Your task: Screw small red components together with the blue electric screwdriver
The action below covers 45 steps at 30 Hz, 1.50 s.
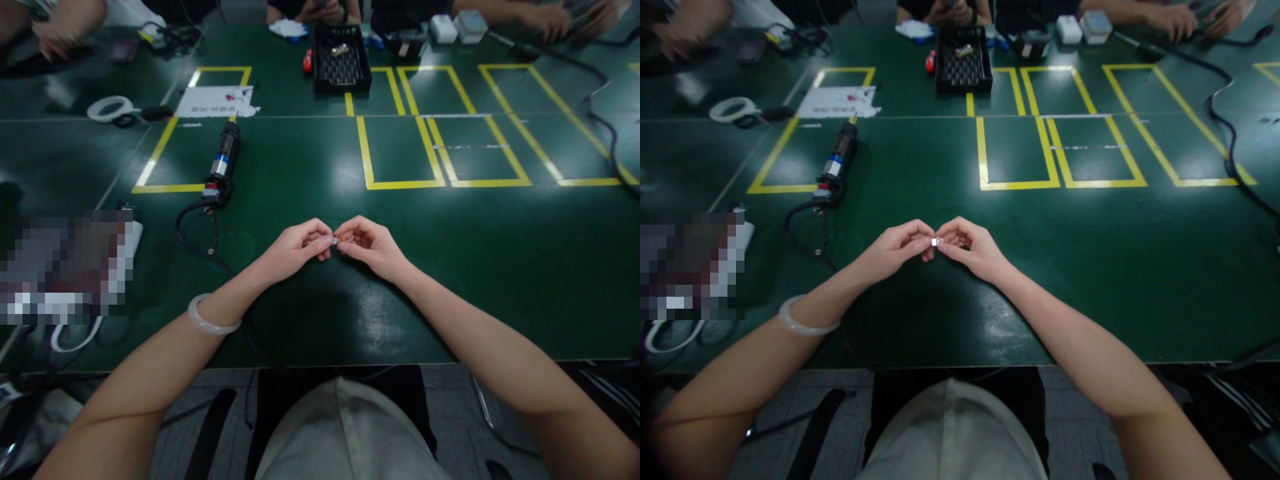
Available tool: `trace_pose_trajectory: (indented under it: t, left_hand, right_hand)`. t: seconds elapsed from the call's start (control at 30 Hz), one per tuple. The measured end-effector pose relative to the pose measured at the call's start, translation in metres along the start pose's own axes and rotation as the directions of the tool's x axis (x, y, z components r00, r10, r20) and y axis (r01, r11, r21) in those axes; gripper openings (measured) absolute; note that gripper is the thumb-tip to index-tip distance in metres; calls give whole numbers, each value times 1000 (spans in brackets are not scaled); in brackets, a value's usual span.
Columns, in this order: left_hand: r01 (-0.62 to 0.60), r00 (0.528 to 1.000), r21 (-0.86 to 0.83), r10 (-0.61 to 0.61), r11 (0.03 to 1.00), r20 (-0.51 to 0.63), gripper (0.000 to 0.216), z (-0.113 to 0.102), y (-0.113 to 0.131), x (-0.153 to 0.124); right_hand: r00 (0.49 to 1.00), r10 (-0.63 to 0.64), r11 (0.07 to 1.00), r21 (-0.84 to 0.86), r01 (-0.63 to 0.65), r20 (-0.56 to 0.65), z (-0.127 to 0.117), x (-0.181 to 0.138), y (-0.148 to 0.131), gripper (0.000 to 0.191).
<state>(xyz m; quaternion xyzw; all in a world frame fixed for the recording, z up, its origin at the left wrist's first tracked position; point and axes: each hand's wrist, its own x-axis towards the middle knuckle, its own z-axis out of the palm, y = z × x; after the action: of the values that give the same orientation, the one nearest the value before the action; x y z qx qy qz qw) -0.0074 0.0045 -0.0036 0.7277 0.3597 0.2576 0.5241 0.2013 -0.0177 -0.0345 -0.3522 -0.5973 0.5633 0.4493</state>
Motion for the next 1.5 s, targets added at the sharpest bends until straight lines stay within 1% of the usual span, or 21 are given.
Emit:
trace_pose_trajectory:
  t: [0.13, 0.2, 0.27, 0.3, 0.37, 0.47, 0.53, 0.6, 0.67, 0.87, 0.97, 1.03, 1.1, 1.17, 1.2, 1.33, 1.43, 1.5]
  left_hand:
    - [19, 999, -6, -19, 1000, 26, 28, 1, -4, -1]
    - [10, 999, -24, -9, 1000, 48, 28, 1, -5, -1]
    - [-21, 998, 7, 20, 1000, 52, 28, 1, -5, -1]
    - [-48, 998, 53, 47, 997, 34, 28, 1, -5, -2]
    - [-110, 993, 205, 117, 973, -23, 24, 0, -2, -3]
    - [-173, 970, 454, 231, 874, -76, 15, 0, 2, -4]
    - [-191, 958, 554, 276, 811, -73, 13, 1, 4, -5]
    - [-195, 955, 597, 289, 778, -64, 14, 2, 4, -6]
    - [-199, 955, 597, 290, 777, -59, 14, 3, 4, -6]
    - [-243, 946, 510, 317, 825, -62, 20, 1, 2, -6]
    - [-253, 941, 496, 331, 831, -74, 17, 0, 2, -5]
    - [-265, 935, 497, 347, 826, -78, 14, 0, 2, -4]
    - [-267, 932, 499, 352, 824, -83, 12, 0, 1, -4]
    - [-255, 934, 501, 345, 827, -93, 12, 0, 1, -3]
    - [-251, 935, 501, 341, 829, -95, 12, 1, 0, -3]
    - [-250, 944, 497, 324, 831, -66, 14, 2, 1, -4]
    - [-209, 956, 548, 287, 810, -60, 21, -5, 3, -3]
    - [-124, 957, 640, 263, 758, -125, 27, -18, 2, -2]
  right_hand:
    - [999, -33, 997, -65, 30, -42, 0, 0, 0, 37]
    - [997, -31, 998, -58, 27, -66, 1, 0, -1, 40]
    - [997, -22, 999, -48, 18, -72, 2, 0, -3, 40]
    - [997, -15, 999, -45, 12, -72, 2, 0, -4, 39]
    - [998, 5, 999, -38, -8, -67, 2, 0, -5, 39]
    - [998, 40, 999, -14, -41, -55, 2, 0, -5, 40]
    - [998, 43, 999, -6, -43, -46, 2, 0, -4, 39]
    - [999, 30, 999, -21, -31, -42, 2, 0, -3, 38]
    - [999, 12, 999, -49, -14, -36, 2, -1, -2, 36]
    - [998, -65, 988, -140, 60, -27, -1, -3, -7, 23]
    - [993, -119, 979, -166, 117, -6, -2, -3, -6, 18]
    - [990, -144, 973, -181, 142, 1, -3, -3, -4, 19]
    - [986, -165, 966, -204, 161, 0, -4, -3, -1, 25]
    - [983, -186, 951, -249, 181, 5, -4, -3, 0, 30]
    - [981, -194, 941, -280, 189, 10, -4, -3, -1, 29]
    - [977, -211, 900, -384, 207, 32, -4, -5, -5, 15]
    - [979, -203, 891, -412, 191, 15, -5, -5, -6, 13]
    - [981, -192, 893, -415, 174, -3, -6, -5, -5, 14]
